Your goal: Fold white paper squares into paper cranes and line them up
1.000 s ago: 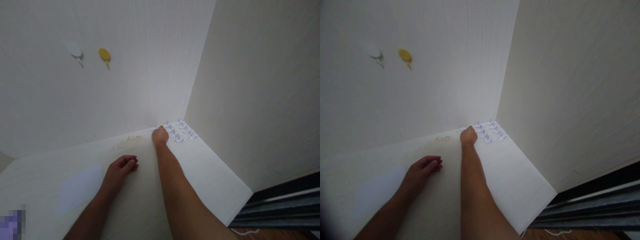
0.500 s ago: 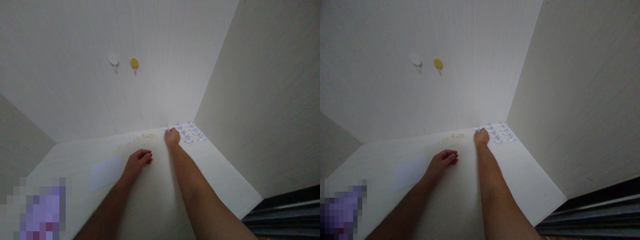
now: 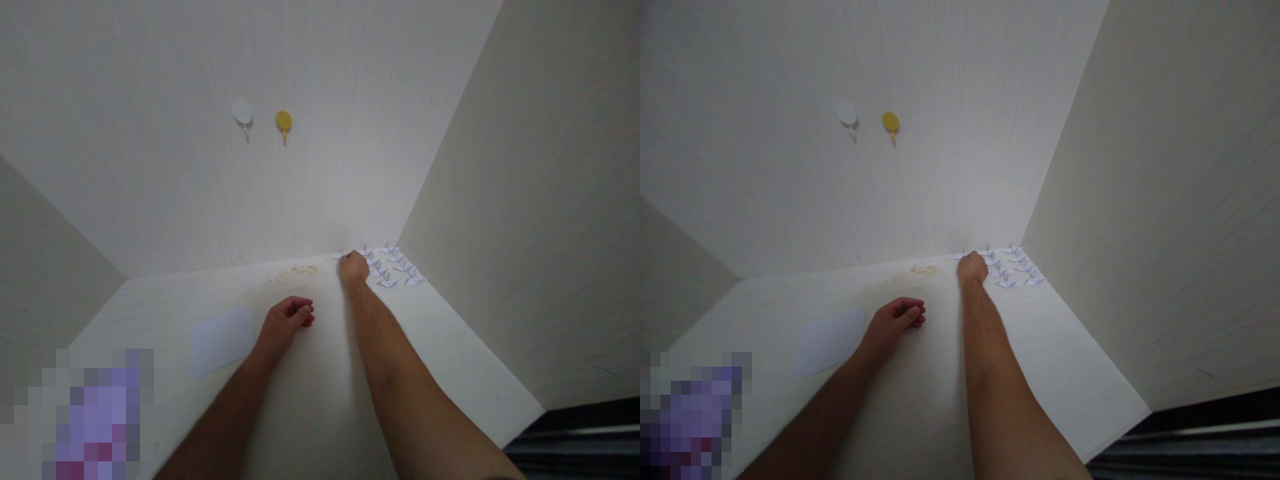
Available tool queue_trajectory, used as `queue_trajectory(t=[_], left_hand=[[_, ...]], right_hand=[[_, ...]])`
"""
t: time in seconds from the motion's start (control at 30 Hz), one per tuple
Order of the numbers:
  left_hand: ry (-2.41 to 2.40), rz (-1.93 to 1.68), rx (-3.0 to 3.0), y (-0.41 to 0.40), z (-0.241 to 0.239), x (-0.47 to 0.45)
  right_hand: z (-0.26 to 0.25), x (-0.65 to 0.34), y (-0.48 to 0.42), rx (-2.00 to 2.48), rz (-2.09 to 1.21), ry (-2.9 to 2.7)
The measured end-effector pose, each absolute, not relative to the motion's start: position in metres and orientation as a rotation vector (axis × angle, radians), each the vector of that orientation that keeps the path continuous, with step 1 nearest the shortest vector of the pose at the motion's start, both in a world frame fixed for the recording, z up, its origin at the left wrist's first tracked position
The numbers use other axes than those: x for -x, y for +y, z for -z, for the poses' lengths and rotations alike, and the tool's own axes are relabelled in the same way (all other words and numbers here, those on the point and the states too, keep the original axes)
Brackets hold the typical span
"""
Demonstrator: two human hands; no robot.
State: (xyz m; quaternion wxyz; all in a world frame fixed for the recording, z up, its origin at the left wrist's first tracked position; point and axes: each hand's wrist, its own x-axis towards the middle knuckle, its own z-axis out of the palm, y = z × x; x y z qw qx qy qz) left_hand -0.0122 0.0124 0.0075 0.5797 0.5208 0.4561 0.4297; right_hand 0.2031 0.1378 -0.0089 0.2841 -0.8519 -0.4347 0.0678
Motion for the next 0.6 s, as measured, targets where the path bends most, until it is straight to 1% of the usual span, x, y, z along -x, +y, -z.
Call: queue_trajectory(t=[0.6], left_hand=[[1.071, -0.993, -1.218, 0.0151, -0.0033, 0.0115]], right_hand=[[0.0108, -0.2037, 0.1381, 2.259, -0.177, -1.169]])
